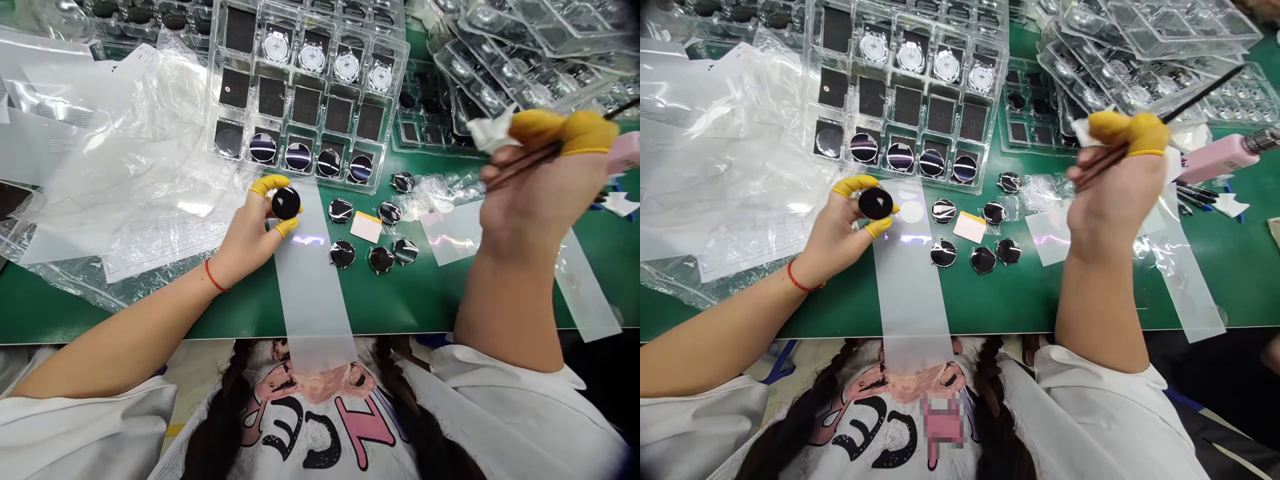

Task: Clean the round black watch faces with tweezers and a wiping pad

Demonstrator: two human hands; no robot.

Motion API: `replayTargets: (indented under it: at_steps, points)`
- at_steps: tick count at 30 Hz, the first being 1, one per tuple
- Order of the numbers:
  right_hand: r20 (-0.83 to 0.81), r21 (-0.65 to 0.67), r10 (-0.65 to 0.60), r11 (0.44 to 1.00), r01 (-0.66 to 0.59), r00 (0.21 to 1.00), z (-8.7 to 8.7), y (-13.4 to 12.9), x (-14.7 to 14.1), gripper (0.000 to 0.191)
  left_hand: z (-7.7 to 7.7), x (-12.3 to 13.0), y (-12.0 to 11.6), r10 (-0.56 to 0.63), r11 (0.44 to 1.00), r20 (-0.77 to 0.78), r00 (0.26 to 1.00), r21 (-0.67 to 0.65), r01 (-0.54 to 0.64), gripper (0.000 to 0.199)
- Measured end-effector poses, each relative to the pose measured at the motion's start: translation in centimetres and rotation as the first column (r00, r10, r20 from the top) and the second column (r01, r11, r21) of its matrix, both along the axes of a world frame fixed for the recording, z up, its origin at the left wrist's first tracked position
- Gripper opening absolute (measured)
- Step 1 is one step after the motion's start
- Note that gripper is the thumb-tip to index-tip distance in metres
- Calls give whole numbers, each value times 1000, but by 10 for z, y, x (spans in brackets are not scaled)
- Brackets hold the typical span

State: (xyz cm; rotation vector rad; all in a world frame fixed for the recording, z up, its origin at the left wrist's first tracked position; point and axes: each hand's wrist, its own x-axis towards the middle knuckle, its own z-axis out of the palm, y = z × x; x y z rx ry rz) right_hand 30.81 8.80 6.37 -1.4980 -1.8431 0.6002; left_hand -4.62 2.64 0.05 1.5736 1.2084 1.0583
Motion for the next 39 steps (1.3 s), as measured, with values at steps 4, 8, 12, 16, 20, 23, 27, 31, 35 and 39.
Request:
replayTargets:
  at_steps: [4, 8, 12, 16, 20, 23, 27, 31, 35, 39]
  points:
    - [-580, -203, -247, 967, 156, 776, -9, 1, -57, 44, -7, -11, 25, 34, 999, -30, 999, 20, -33, 59]
    - [-507, -373, -54, 914, -162, 860, -21, -4, -117, 44, -16, -21, 45, -10, 1000, -103, 995, 1, 11, 60]
    - [-531, -465, 56, 815, -345, 846, -37, -1, -143, 34, -23, -25, 52, 5, 1000, -158, 987, 27, -1, 58]
    - [-465, -446, 151, 812, -377, 873, -46, 7, -149, 27, -26, -25, 55, -14, 1000, -174, 985, 20, 18, 58]
    - [-388, -444, 176, 824, -351, 905, -46, 14, -150, 26, -29, -25, 55, 11, 998, -261, 965, 67, 7, 57]
    - [-345, -467, 183, 818, -337, 921, -45, 17, -151, 22, -30, -26, 55, 4, 996, -326, 945, 90, 27, 56]
    - [-319, -470, 183, 821, -323, 930, -44, 18, -156, 9, -31, -28, 56, -12, 994, -376, 927, 93, 50, 55]
    - [-338, -469, 186, 816, -337, 922, -44, 18, -160, 5, -32, -29, 57, -6, 993, -392, 920, 109, 53, 57]
    - [-355, -477, 177, 810, -341, 918, -44, 18, -162, 10, -32, -28, 57, -11, 993, -380, 925, 104, 54, 58]
    - [-360, -469, 184, 812, -348, 915, -47, 21, -161, 11, -33, -28, 56, -23, 995, -358, 933, 86, 58, 58]
